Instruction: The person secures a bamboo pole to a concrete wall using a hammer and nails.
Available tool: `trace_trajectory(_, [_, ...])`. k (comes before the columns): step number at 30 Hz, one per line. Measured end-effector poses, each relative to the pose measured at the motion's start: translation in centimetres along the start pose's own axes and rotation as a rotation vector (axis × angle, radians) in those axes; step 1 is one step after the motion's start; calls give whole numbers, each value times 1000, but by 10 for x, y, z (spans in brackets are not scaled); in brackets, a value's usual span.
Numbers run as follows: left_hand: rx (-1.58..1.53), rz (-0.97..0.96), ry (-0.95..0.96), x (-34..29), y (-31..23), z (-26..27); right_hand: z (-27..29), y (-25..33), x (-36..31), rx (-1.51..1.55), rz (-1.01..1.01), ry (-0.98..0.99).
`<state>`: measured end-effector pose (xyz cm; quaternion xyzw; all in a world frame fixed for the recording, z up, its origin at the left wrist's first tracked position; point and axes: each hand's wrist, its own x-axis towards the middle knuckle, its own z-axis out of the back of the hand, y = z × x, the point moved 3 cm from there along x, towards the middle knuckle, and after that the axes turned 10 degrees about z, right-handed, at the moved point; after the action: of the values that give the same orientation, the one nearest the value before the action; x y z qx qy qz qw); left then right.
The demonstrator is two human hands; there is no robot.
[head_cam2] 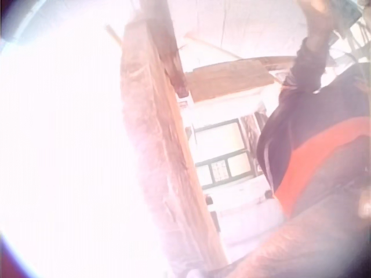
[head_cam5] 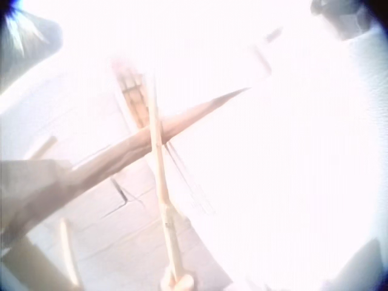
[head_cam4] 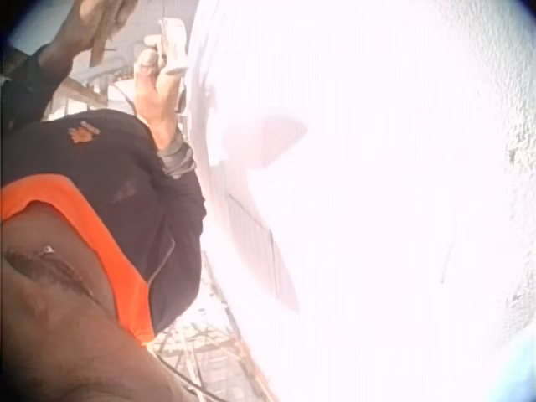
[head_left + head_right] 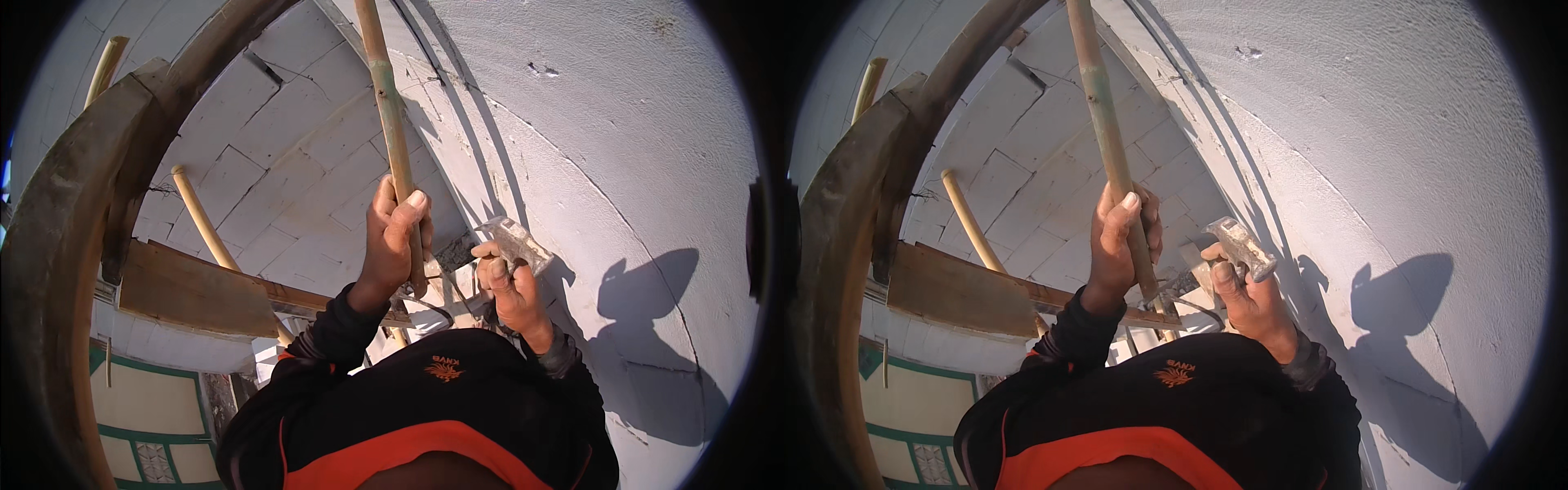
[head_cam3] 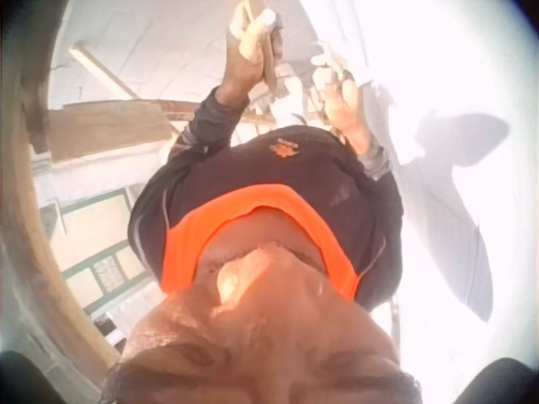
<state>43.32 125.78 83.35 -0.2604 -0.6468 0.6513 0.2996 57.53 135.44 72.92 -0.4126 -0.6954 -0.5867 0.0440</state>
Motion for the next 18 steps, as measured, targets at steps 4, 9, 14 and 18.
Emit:
trace_trajectory(4, [-207,65,139,0,-2,7,0,10,5,-29,-56,245])
trace_trajectory(9, [-335,15,246,7,10,20,-22,29,15,-8,-72,287])
trace_trajectory(14, [-143,-80,140,10,10,24,-39,44,27,-291,46,353])
trace_trajectory(18, [-130,-99,151,9,5,20,-40,41,27,-257,69,304])
